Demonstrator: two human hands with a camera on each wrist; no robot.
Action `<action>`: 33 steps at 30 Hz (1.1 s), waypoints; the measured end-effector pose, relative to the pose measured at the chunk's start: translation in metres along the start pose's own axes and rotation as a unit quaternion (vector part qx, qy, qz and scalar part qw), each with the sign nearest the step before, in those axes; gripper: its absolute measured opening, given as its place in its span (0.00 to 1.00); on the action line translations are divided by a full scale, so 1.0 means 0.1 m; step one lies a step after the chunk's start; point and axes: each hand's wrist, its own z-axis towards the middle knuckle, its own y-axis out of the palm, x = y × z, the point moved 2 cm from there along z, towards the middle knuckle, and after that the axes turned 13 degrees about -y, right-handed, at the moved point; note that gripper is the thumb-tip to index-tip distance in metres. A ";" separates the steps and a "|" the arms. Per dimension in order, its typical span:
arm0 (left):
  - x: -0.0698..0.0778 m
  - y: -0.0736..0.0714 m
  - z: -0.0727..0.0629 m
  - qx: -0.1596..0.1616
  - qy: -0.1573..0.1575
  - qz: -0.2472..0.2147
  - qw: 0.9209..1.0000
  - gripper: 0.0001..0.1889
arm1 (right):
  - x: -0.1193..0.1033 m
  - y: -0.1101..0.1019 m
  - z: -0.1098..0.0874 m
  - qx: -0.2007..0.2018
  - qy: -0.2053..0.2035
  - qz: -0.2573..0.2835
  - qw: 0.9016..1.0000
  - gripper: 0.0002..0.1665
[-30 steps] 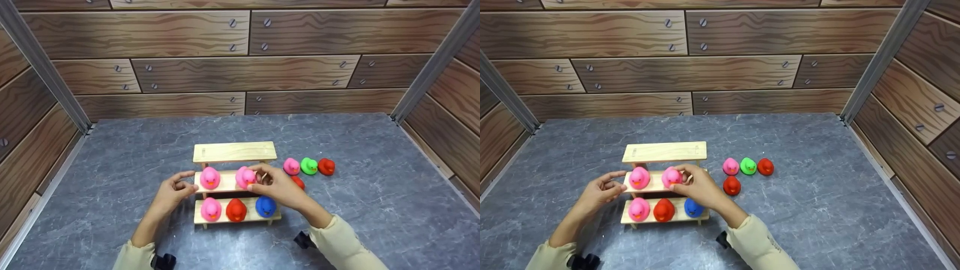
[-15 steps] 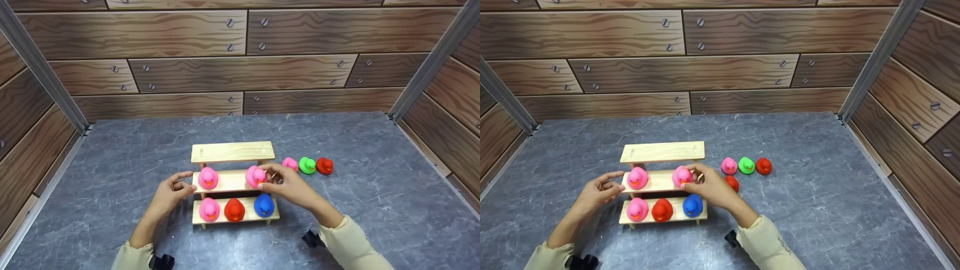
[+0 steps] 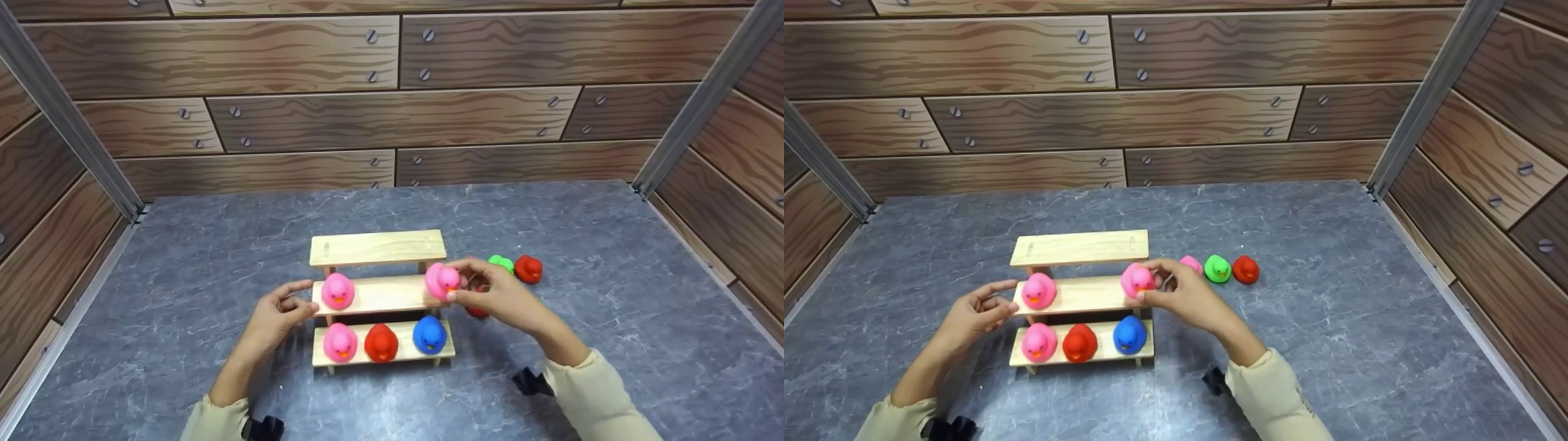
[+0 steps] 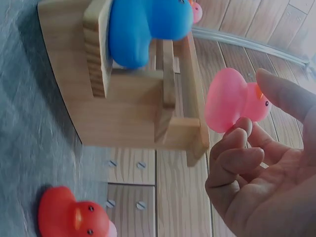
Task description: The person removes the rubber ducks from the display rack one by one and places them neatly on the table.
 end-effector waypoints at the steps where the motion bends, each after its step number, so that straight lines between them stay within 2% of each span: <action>1: 0.00 0.00 0.00 -0.001 0.000 0.000 1.000 0.26 | 0.00 -0.02 -0.01 0.001 -0.001 -0.005 1.000 0.24; 8: 0.01 0.00 0.00 -0.007 0.007 -0.002 1.000 0.26 | 0.04 -0.20 -0.12 0.004 0.001 -0.025 1.000 0.28; 15: 0.01 0.00 -0.01 -0.006 0.003 -0.003 1.000 0.27 | 0.13 -0.34 -0.20 -0.003 0.018 -0.033 0.999 0.24; 33: 0.01 -0.01 -0.01 0.001 0.003 0.012 1.000 0.27 | 0.29 -0.55 -0.38 -0.018 0.033 -0.049 0.998 0.25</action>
